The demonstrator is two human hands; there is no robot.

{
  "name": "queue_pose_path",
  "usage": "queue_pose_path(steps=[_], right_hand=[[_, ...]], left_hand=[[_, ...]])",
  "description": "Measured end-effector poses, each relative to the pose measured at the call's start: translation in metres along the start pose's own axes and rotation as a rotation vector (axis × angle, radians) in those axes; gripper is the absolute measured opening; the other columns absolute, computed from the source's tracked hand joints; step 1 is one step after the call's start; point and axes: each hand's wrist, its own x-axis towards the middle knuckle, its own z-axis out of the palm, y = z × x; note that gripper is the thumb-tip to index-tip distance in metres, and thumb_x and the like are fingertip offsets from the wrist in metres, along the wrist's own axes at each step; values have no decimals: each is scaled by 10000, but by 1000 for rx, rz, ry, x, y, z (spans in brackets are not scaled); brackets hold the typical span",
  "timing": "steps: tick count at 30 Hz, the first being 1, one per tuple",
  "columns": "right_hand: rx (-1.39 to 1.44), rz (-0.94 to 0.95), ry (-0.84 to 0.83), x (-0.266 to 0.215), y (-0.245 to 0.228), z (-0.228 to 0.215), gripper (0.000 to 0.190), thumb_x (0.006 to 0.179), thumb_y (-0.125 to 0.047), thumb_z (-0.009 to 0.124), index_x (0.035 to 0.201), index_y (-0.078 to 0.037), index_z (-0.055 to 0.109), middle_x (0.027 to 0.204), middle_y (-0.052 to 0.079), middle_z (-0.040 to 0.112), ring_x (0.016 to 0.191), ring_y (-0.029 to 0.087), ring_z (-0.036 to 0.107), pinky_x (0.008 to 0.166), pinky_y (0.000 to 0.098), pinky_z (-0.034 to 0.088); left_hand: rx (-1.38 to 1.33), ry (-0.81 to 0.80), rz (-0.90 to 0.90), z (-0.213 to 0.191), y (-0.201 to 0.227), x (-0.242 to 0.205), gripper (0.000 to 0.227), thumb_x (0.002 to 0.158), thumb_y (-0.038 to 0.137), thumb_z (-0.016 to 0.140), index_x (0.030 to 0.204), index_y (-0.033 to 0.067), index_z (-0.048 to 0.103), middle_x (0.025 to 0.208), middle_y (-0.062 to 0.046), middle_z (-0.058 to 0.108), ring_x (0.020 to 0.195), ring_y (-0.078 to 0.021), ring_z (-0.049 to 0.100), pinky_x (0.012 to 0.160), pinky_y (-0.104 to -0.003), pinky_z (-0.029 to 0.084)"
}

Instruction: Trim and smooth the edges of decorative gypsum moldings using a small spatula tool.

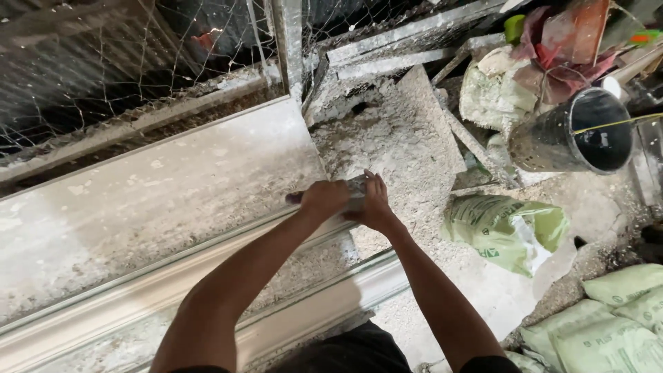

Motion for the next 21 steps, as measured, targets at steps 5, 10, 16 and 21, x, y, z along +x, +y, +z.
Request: queue_pose_path(steps=[5, 10, 16, 21], right_hand=[[-102, -48, 23, -1, 16, 18, 1146, 476, -569, 971, 1305, 35, 460, 1391, 220, 479, 1507, 351, 350, 1306, 510, 183], [77, 50, -17, -5, -1, 1, 1272, 448, -490, 1015, 1416, 22, 368, 1514, 230, 390, 1507, 398, 304, 1309, 518, 145], [-15, -34, 79, 1, 18, 24, 1311, 416, -574, 995, 1394, 54, 390, 1438, 254, 472, 1461, 371, 410, 1301, 491, 175], [170, 57, 52, 5, -5, 14, 1316, 448, -450, 1038, 1434, 72, 341, 1451, 271, 459, 1416, 418, 450, 1302, 505, 178]], left_hand=[[149, 1, 133, -15, -27, -30, 203, 813, 103, 658, 679, 230, 574, 630, 37, 616, 527, -183, 679, 466, -338, 526], [122, 81, 115, -22, -3, -7, 199, 805, 104, 657, 691, 246, 578, 638, 64, 601, 526, -171, 675, 452, -354, 519], [172, 62, 146, 9, -25, -23, 236, 798, 102, 681, 652, 251, 571, 643, 73, 613, 513, -168, 667, 437, -350, 505], [-106, -97, 112, 21, -4, 6, 188, 902, 7, 567, 754, 112, 619, 765, -48, 663, 624, -308, 718, 517, -438, 552]])
